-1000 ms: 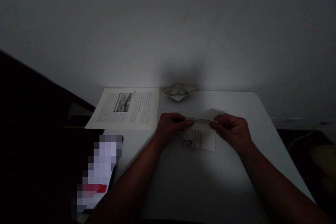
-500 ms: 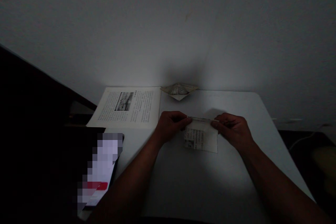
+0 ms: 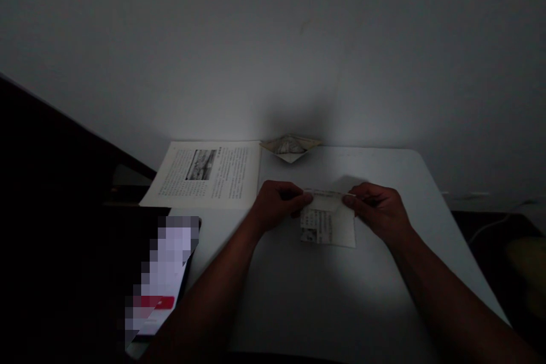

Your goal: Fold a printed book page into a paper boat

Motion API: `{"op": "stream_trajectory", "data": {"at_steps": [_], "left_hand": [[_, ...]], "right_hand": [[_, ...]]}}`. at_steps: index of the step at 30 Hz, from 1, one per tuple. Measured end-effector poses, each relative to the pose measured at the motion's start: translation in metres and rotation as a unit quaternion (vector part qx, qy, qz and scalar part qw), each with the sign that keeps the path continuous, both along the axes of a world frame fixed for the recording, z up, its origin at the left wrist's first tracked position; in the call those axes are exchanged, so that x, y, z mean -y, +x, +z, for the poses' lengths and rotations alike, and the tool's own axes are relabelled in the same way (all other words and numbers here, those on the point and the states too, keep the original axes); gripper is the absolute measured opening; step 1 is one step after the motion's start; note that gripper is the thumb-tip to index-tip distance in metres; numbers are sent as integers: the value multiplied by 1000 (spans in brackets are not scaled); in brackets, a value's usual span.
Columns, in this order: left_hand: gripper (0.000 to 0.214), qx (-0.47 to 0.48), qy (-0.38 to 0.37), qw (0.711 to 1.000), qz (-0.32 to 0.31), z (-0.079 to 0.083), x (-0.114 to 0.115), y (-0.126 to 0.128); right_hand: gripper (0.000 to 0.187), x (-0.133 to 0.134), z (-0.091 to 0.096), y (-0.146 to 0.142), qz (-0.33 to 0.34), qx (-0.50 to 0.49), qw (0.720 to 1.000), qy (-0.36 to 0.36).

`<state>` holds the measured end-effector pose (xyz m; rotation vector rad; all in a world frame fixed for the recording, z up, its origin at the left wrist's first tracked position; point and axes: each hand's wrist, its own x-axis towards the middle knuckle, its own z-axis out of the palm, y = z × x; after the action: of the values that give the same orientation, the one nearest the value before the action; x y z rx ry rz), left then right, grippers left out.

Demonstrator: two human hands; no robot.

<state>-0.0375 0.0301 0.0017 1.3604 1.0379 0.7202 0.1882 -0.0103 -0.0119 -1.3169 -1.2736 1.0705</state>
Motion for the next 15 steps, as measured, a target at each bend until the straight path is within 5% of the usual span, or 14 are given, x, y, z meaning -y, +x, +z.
{"op": "stream_trajectory", "data": {"at_steps": [6, 15], "left_hand": [[28, -35, 3, 998, -60, -1, 3, -3], [28, 49, 4, 998, -50, -4, 2, 0]], "right_hand": [[17, 0, -8, 5, -30, -31, 999, 5], [16, -1, -8, 5, -37, -49, 998, 13]]}}
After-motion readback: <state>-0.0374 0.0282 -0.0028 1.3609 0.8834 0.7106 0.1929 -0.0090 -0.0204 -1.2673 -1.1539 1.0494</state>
